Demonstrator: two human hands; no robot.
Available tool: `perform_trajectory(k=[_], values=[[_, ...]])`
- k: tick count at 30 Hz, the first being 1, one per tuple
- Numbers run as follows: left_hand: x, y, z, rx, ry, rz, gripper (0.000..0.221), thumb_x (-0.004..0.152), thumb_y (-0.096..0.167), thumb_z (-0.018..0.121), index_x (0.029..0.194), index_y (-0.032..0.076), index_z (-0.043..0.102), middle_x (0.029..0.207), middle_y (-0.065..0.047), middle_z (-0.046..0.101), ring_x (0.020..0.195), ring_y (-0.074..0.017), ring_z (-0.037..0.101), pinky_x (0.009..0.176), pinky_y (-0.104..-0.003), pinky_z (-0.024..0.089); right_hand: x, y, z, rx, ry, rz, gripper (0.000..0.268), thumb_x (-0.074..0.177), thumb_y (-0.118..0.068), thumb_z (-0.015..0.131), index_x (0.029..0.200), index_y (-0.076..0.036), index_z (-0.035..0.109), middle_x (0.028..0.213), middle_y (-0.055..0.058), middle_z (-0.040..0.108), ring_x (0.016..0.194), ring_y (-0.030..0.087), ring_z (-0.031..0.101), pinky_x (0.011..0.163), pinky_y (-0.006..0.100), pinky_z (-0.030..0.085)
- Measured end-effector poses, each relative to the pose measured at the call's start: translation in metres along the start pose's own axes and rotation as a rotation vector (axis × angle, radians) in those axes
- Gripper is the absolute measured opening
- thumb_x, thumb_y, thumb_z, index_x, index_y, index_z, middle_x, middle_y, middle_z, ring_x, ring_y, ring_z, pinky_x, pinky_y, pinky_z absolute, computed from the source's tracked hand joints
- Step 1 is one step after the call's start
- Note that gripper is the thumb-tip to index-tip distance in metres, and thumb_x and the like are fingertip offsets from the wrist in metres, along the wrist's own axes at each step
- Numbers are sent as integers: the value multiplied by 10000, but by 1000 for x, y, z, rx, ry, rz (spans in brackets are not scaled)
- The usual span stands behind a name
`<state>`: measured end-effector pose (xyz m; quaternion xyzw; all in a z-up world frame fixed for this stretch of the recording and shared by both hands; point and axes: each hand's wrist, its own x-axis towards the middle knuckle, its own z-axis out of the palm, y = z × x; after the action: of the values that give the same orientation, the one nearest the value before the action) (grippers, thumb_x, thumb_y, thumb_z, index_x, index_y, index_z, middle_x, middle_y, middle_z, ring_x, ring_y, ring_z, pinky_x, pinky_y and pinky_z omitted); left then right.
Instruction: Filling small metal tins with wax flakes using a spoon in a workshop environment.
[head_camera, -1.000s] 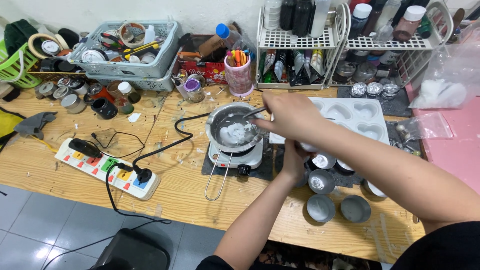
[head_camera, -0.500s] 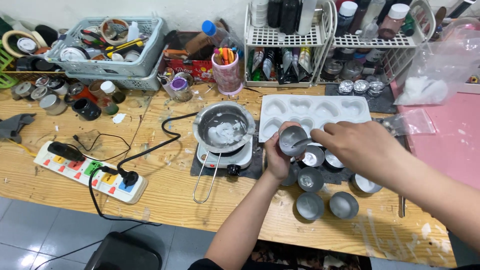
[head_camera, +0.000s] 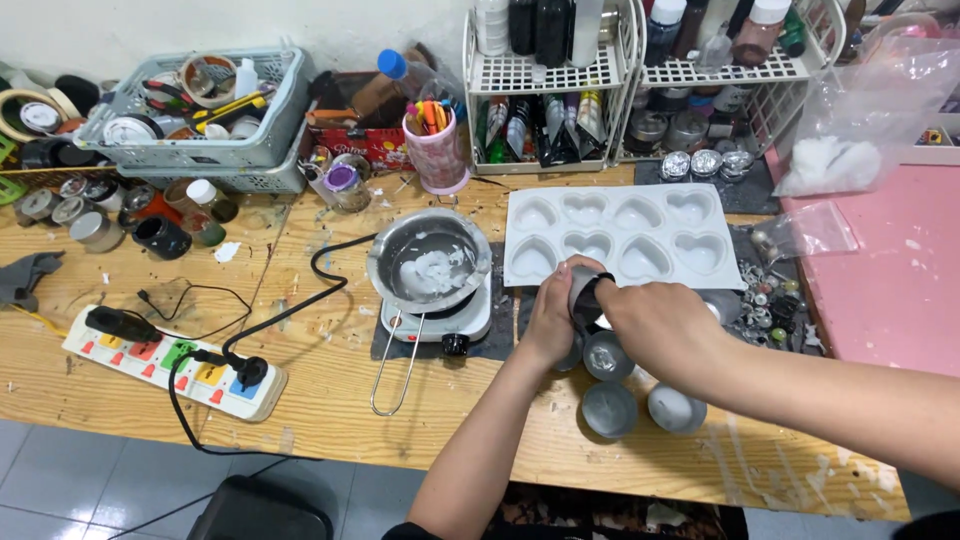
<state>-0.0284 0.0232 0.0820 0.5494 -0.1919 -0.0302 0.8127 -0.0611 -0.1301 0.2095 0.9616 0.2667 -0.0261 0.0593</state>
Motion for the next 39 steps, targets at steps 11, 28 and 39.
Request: perform_trajectory(k=[11, 28, 39], values=[[1, 47, -4, 93, -119, 21, 664, 1037, 646, 329, 1259, 55, 533, 931, -38, 646, 799, -107, 640, 742, -245, 512, 25, 21, 26, 893, -116, 149, 361, 1011, -314, 553, 844, -18, 676, 642, 97, 628, 593, 247, 595, 570, 385, 476], [-2, 15, 8, 190, 4, 363, 678, 1112, 649, 278, 1441, 77, 431, 1398, -95, 483, 1264, -191, 517, 1145, -323, 388, 10, 32, -2, 1895, -552, 239, 433, 1069, -395, 511, 820, -41, 505, 483, -52, 371, 317, 61, 271, 286, 239, 204], [13, -57, -9, -270, 322, -83, 617, 1076, 611, 249, 1395, 133, 473, 1135, -34, 611, 963, -144, 611, 847, -306, 490, 67, 7, -34, 1404, -245, 182, 398, 1037, -402, 431, 922, -66, 611, 569, -18, 485, 401, 111, 424, 364, 283, 322]])
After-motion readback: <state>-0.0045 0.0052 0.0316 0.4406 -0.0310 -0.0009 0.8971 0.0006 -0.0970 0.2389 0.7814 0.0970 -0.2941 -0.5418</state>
